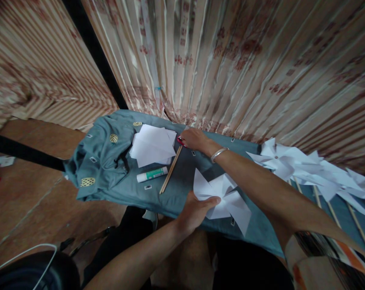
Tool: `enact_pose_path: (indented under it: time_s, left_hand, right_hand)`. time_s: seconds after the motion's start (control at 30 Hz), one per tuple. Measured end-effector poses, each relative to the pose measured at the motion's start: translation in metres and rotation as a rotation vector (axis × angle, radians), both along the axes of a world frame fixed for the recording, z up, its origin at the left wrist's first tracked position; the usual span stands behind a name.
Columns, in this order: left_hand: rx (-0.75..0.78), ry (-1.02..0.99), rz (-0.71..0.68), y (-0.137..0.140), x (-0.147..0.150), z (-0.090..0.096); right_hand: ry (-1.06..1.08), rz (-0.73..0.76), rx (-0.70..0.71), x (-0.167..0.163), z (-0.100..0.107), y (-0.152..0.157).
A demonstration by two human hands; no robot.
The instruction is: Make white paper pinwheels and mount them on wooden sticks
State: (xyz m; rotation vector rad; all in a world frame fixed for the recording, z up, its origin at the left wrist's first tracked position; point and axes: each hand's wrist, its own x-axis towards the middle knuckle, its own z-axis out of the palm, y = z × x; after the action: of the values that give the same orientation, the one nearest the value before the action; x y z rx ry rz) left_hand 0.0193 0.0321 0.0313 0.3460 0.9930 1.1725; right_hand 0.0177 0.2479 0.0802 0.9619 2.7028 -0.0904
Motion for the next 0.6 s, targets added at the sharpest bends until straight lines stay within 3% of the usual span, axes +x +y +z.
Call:
enact_pose_path:
  time_s: [0.37, 0.6]
  left_hand:
    - [0.012, -0.067, 0.006, 0.0, -0.0008, 0.0009]
    - [-0.035, 0.011, -0.017, 0.0011, -0.001, 0.002]
  right_hand:
    - [-0.009, -0.034, 0.078, -0.0052, -0.0012, -0.0054]
    - [0.019, -0.06, 0.094, -0.0068, -0.0053, -0.0027]
